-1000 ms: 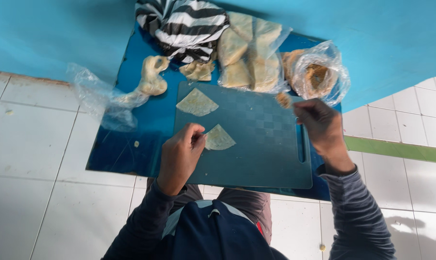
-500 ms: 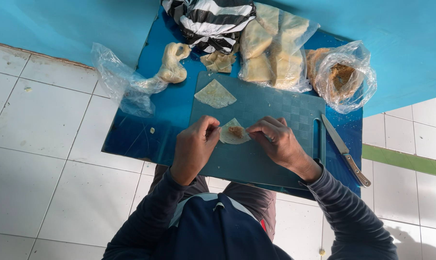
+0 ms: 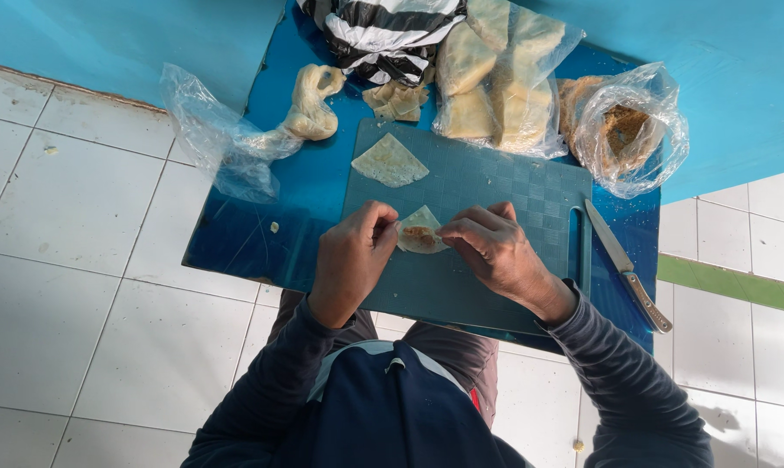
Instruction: The person sits at a small table and folds filled pastry triangles. They take a thin dough wrapper, place a scoop of brown filling from a plastic bag onto it, fold the wrapper over into a triangle, press the edges closed, and stack the finished pastries on the cutting board with previously folded ones.
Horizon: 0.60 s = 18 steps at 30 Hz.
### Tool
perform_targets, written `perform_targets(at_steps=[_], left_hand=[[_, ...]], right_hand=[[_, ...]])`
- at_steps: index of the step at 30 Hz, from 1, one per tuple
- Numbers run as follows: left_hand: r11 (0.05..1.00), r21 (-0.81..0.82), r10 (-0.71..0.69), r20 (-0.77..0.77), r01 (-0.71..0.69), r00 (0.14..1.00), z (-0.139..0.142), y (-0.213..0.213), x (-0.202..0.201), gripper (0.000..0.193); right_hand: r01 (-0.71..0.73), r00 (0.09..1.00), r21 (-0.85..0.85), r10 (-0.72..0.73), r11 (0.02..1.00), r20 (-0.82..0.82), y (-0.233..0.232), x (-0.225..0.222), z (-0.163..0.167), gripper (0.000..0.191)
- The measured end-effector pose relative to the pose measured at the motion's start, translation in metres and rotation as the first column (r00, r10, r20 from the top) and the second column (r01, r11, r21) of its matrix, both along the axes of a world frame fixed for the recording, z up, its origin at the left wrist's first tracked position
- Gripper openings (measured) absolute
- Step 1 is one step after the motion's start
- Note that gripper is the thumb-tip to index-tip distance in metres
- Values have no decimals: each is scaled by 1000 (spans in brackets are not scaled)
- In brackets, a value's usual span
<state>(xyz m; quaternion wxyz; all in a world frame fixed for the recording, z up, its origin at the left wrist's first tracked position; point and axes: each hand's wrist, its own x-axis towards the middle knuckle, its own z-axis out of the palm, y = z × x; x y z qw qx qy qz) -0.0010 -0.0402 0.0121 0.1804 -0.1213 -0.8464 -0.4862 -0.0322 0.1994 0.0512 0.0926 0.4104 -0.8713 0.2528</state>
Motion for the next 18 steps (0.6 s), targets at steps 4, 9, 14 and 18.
perform_targets(at_steps=[4,9,14,18], left_hand=[[1000,6,3,3,-3,1000,0,0,1,13],[1000,-6,-9,-6,9,1000,-2,0,1,14],[1000,-4,-10,-4,10,1000,-2,1,1,13],[1000,2,-9,5,9,1000,0,1,1,13]], right_hand=[[-7,998,33,9,999,-57,3,1,2,25],[-6,988,74,17,997,-155,7,4,3,31],[10,988,72,1,997,-158,6,7,2,32],[40,998,-35,-42,999,-49,7,6,2,28]])
